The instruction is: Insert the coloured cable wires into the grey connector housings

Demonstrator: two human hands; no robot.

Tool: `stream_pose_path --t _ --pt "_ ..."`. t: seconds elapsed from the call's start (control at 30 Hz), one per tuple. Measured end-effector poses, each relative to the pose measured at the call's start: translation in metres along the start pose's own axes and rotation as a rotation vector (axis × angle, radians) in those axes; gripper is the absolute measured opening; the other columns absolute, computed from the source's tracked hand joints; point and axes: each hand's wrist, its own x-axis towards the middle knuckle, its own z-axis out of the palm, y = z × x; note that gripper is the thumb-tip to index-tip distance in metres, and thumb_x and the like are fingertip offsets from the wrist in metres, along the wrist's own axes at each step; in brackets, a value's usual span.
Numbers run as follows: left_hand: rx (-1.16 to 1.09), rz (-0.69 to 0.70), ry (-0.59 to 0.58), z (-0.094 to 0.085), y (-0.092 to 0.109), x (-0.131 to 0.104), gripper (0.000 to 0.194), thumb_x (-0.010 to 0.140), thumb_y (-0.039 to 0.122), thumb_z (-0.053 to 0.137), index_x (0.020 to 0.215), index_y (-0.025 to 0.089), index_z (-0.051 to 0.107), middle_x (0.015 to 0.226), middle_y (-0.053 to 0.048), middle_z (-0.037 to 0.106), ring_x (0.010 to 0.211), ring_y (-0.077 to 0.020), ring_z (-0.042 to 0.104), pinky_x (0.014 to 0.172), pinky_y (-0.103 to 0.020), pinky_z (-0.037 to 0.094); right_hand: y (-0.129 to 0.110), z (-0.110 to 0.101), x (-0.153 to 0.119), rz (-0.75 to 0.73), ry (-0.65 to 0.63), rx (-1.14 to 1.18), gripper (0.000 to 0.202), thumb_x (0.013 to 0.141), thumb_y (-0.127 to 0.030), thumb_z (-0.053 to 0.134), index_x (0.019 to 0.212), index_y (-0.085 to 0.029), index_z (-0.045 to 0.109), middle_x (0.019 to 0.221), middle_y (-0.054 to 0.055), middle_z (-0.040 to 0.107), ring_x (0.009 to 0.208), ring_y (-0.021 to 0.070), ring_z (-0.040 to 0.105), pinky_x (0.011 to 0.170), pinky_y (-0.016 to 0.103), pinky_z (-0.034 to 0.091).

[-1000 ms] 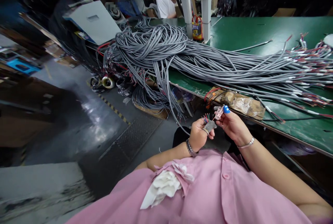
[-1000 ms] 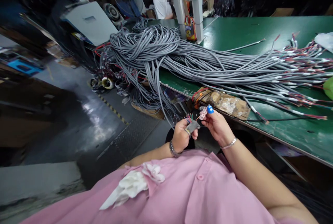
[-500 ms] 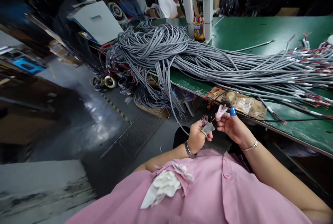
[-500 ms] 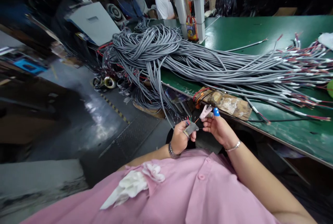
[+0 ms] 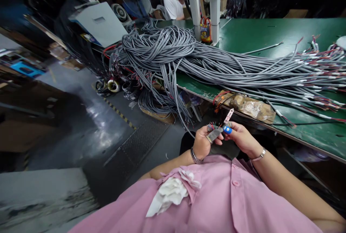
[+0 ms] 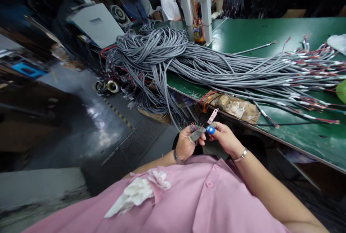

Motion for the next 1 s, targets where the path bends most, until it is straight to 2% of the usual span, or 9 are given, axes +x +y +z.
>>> stream_pose_path --t 0.1,0.17,0.27,0.37,0.43,0.53,0.63,0.83,1.0 --pt "-0.066 -0.027 -0.079 -0.002 0.001 0.000 0.034 0.068 0.042 0.077 0.079 0.011 0.067 0.066 -0.005 0.068 0.051 -0.0131 0.062 0.051 -0.025 0.050 0.004 -0.001 0.004 0.014 0.005 0.056 0.023 0.074 -0.036 0.075 0.077 -0.017 0.062 0.063 -0.002 0.058 0.054 0.0094 0.047 0.056 0.025 0.040" --pt "-0.074 0.024 -0.064 -0.004 0.004 0.000 0.030 0.070 0.039 0.076 0.080 0.011 0.068 0.068 -0.006 0.069 0.055 -0.0145 0.064 0.056 -0.027 0.053 0.004 -0.004 0.008 0.037 0.078 0.140 0.022 0.075 -0.037 0.074 0.078 -0.018 0.063 0.065 -0.002 0.058 0.054 0.0089 0.047 0.056 0.024 0.042" --pt "-0.031 0.129 -0.026 -0.007 0.009 0.000 0.027 0.072 0.037 0.075 0.084 0.013 0.070 0.072 -0.006 0.071 0.061 -0.0163 0.067 0.063 -0.030 0.055 -0.001 -0.007 0.015 0.106 0.164 0.285 0.030 0.079 -0.049 0.065 0.082 -0.020 0.065 0.072 0.000 0.060 0.055 0.0097 0.049 0.057 0.025 0.047" --pt "0.053 0.188 -0.017 -0.008 0.012 0.000 0.029 0.070 0.038 0.076 0.086 0.014 0.070 0.076 -0.007 0.072 0.067 -0.0187 0.069 0.069 -0.034 0.056 -0.010 -0.005 0.019 0.113 0.093 0.292 0.037 0.079 -0.057 0.061 0.083 -0.020 0.065 0.076 0.002 0.062 0.057 0.0110 0.050 0.056 0.025 0.047" --pt "0.099 0.212 -0.012 -0.007 0.013 0.000 0.031 0.070 0.040 0.076 0.086 0.015 0.071 0.078 -0.008 0.072 0.070 -0.0197 0.069 0.073 -0.036 0.056 -0.013 -0.002 0.020 0.040 0.088 0.199 0.035 0.078 -0.055 0.064 0.079 -0.020 0.064 0.070 0.000 0.060 0.054 0.0099 0.047 0.054 0.024 0.044" --pt "0.195 0.275 -0.016 -0.006 0.014 0.001 0.030 0.072 0.042 0.074 0.086 0.016 0.072 0.079 -0.009 0.072 0.074 -0.0213 0.069 0.077 -0.038 0.055 -0.010 0.000 0.020 -0.152 0.274 -0.011 0.033 0.077 -0.051 0.068 0.069 -0.019 0.063 0.056 -0.003 0.051 0.048 0.0089 0.038 0.048 0.023 0.036" --pt "0.355 0.351 -0.060 -0.006 0.014 0.004 0.026 0.075 0.039 0.071 0.085 0.016 0.074 0.084 -0.011 0.072 0.082 -0.0229 0.068 0.083 -0.039 0.054 -0.005 -0.001 0.023 -0.291 0.420 -0.134 0.036 0.078 -0.055 0.063 0.070 -0.020 0.065 0.055 -0.001 0.053 0.050 0.0103 0.042 0.048 0.024 0.036" --pt "0.465 0.405 -0.100 -0.007 0.010 0.012 0.023 0.078 0.036 0.068 0.088 0.017 0.073 0.090 -0.012 0.072 0.085 -0.0226 0.067 0.085 -0.039 0.053 -0.004 -0.001 0.032 -0.071 0.174 0.211 0.050 0.074 -0.068 0.058 0.081 -0.020 0.067 0.064 0.000 0.058 0.054 0.0116 0.050 0.050 0.025 0.044" --pt "0.494 0.437 -0.139 -0.007 0.005 0.016 0.022 0.081 0.035 0.065 0.090 0.016 0.073 0.089 -0.011 0.072 0.085 -0.0221 0.068 0.085 -0.038 0.054 -0.001 -0.001 0.037 -0.100 0.210 0.294 0.043 0.075 -0.061 0.064 0.079 -0.018 0.067 0.068 0.002 0.062 0.056 0.0115 0.053 0.049 0.025 0.044"
